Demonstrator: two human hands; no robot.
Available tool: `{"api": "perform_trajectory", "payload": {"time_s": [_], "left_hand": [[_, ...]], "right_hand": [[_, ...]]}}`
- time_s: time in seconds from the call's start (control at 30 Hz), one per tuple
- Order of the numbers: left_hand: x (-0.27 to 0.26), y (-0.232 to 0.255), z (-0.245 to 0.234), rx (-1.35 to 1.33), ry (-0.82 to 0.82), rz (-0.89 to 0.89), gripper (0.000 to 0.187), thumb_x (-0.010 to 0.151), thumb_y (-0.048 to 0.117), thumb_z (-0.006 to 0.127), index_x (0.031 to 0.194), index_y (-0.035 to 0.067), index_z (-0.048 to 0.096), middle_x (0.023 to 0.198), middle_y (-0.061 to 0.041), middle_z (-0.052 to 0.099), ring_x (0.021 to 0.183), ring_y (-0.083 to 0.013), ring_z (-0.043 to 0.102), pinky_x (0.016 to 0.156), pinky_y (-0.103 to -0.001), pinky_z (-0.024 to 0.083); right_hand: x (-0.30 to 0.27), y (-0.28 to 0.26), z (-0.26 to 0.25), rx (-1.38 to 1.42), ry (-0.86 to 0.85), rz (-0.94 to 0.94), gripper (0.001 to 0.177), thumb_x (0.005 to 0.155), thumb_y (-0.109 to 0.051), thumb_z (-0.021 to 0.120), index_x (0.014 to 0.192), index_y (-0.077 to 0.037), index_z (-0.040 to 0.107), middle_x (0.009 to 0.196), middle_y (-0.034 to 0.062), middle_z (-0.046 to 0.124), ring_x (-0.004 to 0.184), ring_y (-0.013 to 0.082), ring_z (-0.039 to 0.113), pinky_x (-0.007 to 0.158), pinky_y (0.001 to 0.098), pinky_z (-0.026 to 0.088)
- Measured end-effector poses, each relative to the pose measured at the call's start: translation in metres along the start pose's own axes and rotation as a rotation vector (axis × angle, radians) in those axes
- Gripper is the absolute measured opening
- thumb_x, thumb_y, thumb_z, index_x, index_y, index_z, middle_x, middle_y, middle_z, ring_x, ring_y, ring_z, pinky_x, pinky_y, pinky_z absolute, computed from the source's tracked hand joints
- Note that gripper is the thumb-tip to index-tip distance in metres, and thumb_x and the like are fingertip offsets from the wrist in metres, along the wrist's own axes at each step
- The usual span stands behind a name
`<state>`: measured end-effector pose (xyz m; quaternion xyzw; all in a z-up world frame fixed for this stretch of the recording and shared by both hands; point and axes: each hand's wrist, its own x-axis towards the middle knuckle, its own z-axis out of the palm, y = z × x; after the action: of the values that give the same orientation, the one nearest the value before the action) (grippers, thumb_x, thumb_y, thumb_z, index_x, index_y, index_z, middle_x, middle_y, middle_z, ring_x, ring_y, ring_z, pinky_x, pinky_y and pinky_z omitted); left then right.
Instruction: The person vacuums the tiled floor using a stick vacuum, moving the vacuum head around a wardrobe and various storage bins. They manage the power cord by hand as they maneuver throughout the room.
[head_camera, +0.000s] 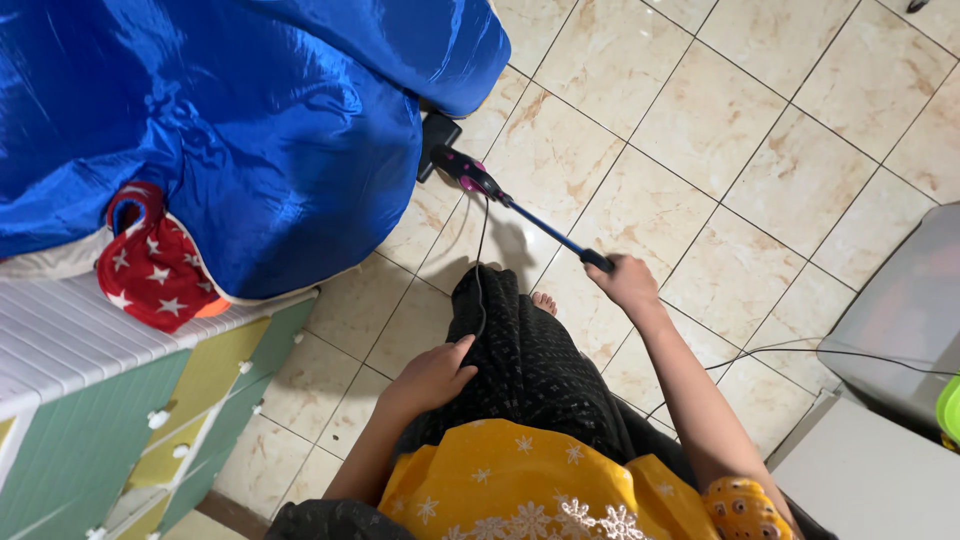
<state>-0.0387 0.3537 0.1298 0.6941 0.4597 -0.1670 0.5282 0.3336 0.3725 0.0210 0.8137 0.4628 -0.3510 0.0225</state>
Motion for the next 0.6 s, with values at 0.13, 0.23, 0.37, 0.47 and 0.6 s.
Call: {"api": "perform_trajectory", "payload": {"time_s": [0.13, 0.23, 0.37, 0.47, 0.6], "left_hand": [[0.007, -0.003, -0.015, 0.026, -0.054, -0.028, 0.061, 0.098, 0.034, 0.056, 0.151, 0.007, 0.042, 0.142, -0.018, 0.057, 0.131, -0.0338, 0.054, 0.109, -0.043, 0.043], [0.013, -0.007, -0.025, 0.063, -0.079, -0.009, 0.061, 0.097, 0.034, 0.058, 0.149, 0.006, 0.043, 0.141, -0.018, 0.058, 0.130, -0.0349, 0.054, 0.106, -0.045, 0.043], [0.023, -0.012, -0.036, 0.136, -0.145, -0.027, 0.060, 0.095, 0.034, 0.060, 0.149, 0.009, 0.047, 0.125, -0.018, 0.067, 0.120, -0.0345, 0.062, 0.102, -0.044, 0.048], [0.032, -0.017, -0.039, 0.161, -0.156, 0.030, 0.060, 0.095, 0.034, 0.061, 0.147, 0.008, 0.048, 0.121, -0.018, 0.069, 0.116, -0.0352, 0.063, 0.099, -0.045, 0.049], [0.042, -0.020, -0.044, 0.195, -0.173, 0.097, 0.060, 0.093, 0.034, 0.063, 0.145, 0.008, 0.051, 0.116, -0.019, 0.070, 0.112, -0.0356, 0.065, 0.096, -0.045, 0.050]], "right_hand": [[-0.042, 0.052, 0.005, 0.007, 0.025, 0.089, 0.051, 0.083, -0.057, 0.071, 0.103, -0.011, 0.081, 0.078, 0.0147, 0.075, 0.076, 0.0319, 0.074, 0.072, 0.0430, 0.058], [-0.090, 0.101, 0.011, 0.000, 0.020, 0.188, 0.053, 0.083, -0.058, 0.070, 0.108, -0.012, 0.080, 0.077, 0.0151, 0.075, 0.074, 0.0316, 0.074, 0.072, 0.0426, 0.058], [-0.163, 0.177, 0.029, 0.097, 0.034, 0.306, 0.052, 0.080, -0.056, 0.072, 0.110, -0.014, 0.080, 0.079, 0.0167, 0.077, 0.075, 0.0321, 0.074, 0.073, 0.0416, 0.057], [-0.218, 0.225, 0.042, 0.128, -0.038, 0.481, 0.053, 0.082, -0.058, 0.074, 0.108, -0.012, 0.082, 0.080, 0.0162, 0.074, 0.078, 0.0299, 0.071, 0.077, 0.0406, 0.058], [-0.276, 0.260, 0.039, 0.151, -0.042, 0.669, 0.061, 0.077, -0.060, 0.076, 0.113, -0.011, 0.083, 0.078, 0.0147, 0.074, 0.078, 0.0281, 0.071, 0.077, 0.0419, 0.058]]}}
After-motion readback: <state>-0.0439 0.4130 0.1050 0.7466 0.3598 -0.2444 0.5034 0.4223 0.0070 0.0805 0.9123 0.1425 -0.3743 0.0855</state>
